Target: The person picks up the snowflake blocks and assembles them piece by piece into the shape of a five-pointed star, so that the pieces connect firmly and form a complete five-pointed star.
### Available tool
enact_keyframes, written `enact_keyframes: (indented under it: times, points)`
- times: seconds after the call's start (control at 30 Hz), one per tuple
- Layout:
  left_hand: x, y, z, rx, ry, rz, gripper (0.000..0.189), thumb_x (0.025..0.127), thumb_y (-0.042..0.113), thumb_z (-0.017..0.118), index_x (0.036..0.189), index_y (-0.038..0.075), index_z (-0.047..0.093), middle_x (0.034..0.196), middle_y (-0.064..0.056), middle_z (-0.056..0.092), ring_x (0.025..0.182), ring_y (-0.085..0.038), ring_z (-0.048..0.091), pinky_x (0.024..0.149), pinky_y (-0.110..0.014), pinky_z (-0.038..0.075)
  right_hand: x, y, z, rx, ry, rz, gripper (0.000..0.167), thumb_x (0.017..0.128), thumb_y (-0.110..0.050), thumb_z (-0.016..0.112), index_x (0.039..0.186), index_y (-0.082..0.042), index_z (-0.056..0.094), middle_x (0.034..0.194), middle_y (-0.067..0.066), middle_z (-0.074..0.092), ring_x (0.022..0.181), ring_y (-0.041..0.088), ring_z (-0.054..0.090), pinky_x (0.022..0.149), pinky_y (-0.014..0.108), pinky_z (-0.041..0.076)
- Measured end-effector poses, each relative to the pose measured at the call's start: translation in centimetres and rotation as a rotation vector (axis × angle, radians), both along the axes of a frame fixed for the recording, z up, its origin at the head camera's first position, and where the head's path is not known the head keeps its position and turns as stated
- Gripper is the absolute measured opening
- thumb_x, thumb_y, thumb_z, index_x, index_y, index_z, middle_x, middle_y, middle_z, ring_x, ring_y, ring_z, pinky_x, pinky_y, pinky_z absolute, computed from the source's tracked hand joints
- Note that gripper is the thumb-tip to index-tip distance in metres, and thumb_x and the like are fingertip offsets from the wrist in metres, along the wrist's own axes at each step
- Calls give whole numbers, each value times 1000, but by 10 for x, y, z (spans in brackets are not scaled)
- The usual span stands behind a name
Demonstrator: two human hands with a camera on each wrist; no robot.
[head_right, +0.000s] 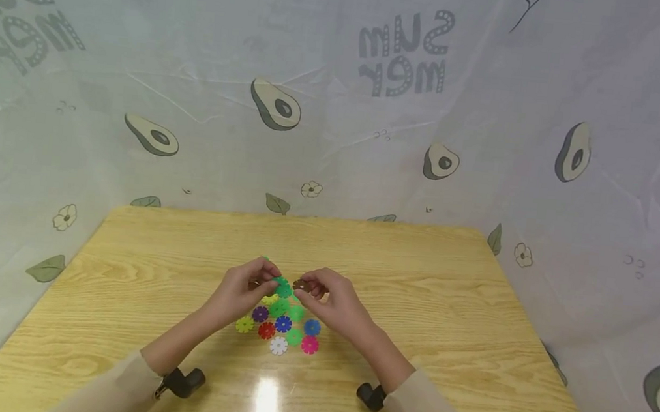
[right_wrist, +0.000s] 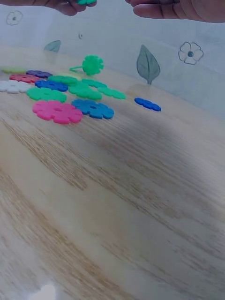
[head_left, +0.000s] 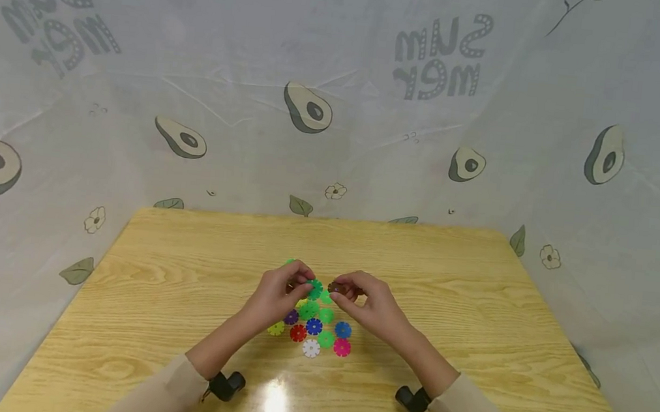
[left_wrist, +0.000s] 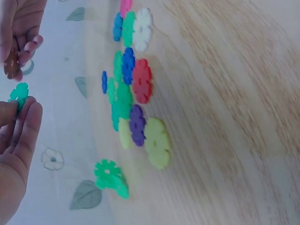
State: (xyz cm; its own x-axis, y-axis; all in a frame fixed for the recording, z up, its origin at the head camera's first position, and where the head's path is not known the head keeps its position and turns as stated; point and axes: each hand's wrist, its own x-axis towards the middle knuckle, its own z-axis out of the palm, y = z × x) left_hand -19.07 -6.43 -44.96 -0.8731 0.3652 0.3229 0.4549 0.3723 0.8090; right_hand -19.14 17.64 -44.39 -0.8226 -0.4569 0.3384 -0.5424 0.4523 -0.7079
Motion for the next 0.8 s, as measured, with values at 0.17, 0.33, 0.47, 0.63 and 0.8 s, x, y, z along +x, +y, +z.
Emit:
enact_keyframes:
  times: [0.17, 0.33, 0.47, 0.63, 0.8]
  points:
    - [5, 3, 6, 6, 28, -24, 8, 103, 2, 64, 111, 3, 65, 97, -16, 73, 86, -23, 72, 75, -19, 59, 4, -2, 4, 17, 15, 25, 22, 100, -19, 74, 119, -7, 73, 100, 0, 71, 85, 4, 63, 77, 27, 60]
    - [6, 4, 4, -6, 48, -48, 9, 103, 3, 64, 112, 4, 64, 99, -17, 73, 88, -21, 72, 75, -19, 59, 6, -5, 8, 28, 23, 42, 22, 101, -19, 72, 118, -7, 73, 102, 2, 72, 86, 5, 62, 77, 26, 59]
    - [6, 4, 4, -7, 64, -39, 9, 103, 3, 64, 111, 4, 64, 97, -16, 73, 84, -18, 70, 73, -21, 59, 7, -6, 9, 44, 27, 38, 22, 101, -20, 71, 118, -7, 73, 102, 2, 72, 86, 6, 62, 77, 26, 59]
    - [7, 5, 6, 4, 73, -21, 8, 103, 2, 64, 110, 4, 64, 94, -17, 73, 81, -16, 68, 71, -21, 58, 7, -6, 9, 58, 31, 6, 22, 101, -20, 72, 118, -7, 74, 101, 1, 72, 84, 5, 61, 75, 27, 58]
    - [9, 5, 8, 4, 77, -40, 7, 102, 3, 65, 110, 4, 65, 96, -17, 73, 84, -18, 69, 73, -21, 59, 7, -5, 9, 58, 43, 24, 20, 101, -19, 72, 117, -7, 74, 102, 1, 72, 84, 5, 62, 76, 26, 58]
